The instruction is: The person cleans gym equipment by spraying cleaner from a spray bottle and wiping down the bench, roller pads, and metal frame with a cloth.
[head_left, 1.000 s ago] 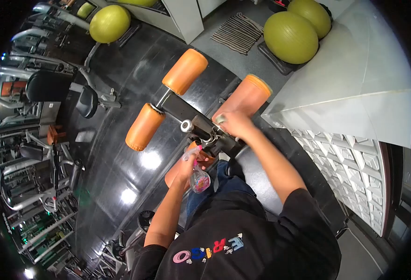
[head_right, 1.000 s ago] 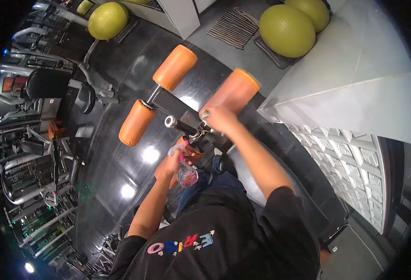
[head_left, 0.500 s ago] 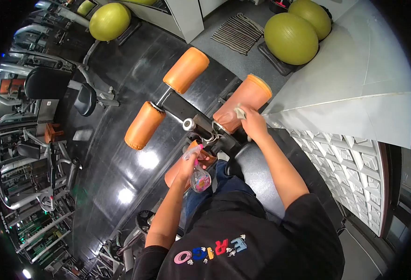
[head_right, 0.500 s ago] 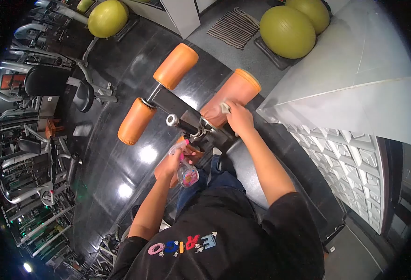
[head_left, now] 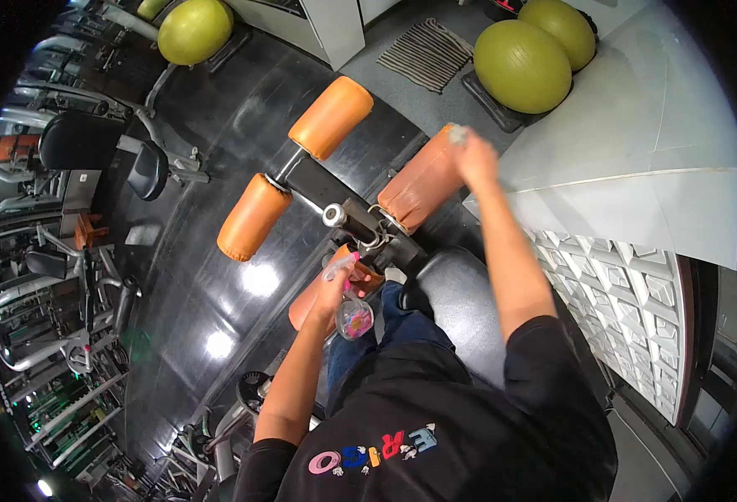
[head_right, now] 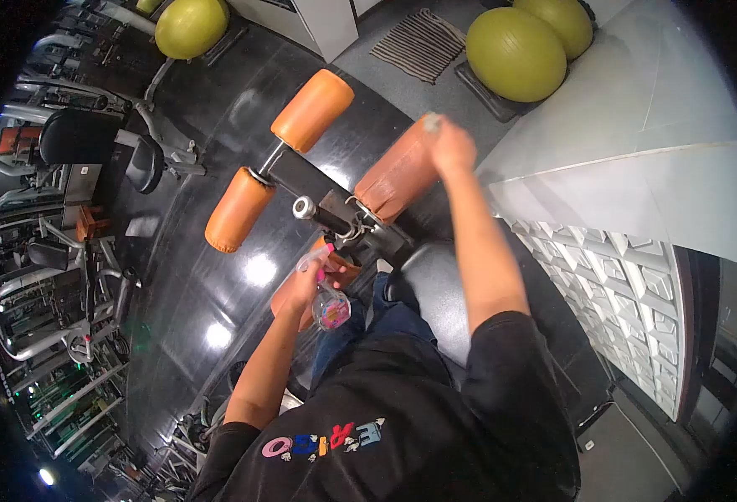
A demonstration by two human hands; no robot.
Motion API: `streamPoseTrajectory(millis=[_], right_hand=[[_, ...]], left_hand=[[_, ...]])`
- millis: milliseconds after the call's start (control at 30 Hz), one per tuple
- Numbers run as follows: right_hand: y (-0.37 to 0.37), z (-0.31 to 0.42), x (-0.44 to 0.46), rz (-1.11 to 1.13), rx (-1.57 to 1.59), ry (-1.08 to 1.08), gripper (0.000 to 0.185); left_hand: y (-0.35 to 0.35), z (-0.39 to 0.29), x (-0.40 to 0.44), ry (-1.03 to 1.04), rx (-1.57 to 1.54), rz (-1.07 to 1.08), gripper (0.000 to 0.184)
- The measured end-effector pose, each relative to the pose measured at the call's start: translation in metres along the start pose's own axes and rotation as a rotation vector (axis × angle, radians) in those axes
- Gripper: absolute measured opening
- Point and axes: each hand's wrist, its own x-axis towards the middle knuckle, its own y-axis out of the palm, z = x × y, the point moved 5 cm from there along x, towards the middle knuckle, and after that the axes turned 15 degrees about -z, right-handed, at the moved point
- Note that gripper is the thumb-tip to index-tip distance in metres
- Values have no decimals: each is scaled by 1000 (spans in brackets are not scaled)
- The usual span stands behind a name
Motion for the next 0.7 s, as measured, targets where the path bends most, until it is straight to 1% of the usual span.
streamPoseTrajectory(millis=[33, 67, 100, 167, 233, 267, 300, 333, 367, 400, 433, 500, 567, 600, 667, 700], right_hand=[[7, 14, -26, 18, -46, 22, 37], [41, 5, -56, -23, -136, -62, 38], [32, 27, -91, 136, -40, -17, 39], [39, 34, -161, 200, 110, -160, 41], [44, 15, -190, 231, 414, 58, 42], [34, 14, -180, 290, 361, 12, 44], [22, 19, -162, 431, 322, 55, 44], [13, 20, -142, 337, 380, -22, 41], [-1, 21, -118, 248, 351, -42, 37], [-3, 12, -91, 148, 451, 14, 37], [-11, 7, -60, 29, 342, -12, 35], [-41, 26, -3, -23, 236, -15, 36], [-39, 33, 31, -110, 66, -94, 31], [-28, 35, 38, -108, 68, -93, 31], [13, 34, 36, 149, -217, -72, 27], [54, 27, 19, 244, -299, -217, 26]], left_hand=[[0, 1, 1, 1, -8, -1, 43], [0, 0, 2, 4, -18, 0, 44], [-1, 1, 4, 4, -16, 2, 44], [-2, 4, 8, 14, -21, 23, 42], [-1, 4, 5, 13, -28, 34, 39], [-1, 1, 5, 16, -32, 38, 38], [-1, -3, 3, 22, -34, 34, 38], [0, -6, 1, 34, -18, 29, 36], [1, -7, -1, 45, -3, 26, 35], [0, -5, 1, 23, 13, 42, 35], [1, -5, -1, 21, 15, 41, 35], [2, -9, -4, 57, -3, 20, 38], [-3, -2, 3, 51, 19, 39, 39], [-3, -1, 4, 47, 38, 59, 41], [-3, 1, 3, 31, 39, 57, 43], [-3, -1, 3, 17, 41, 56, 44]])
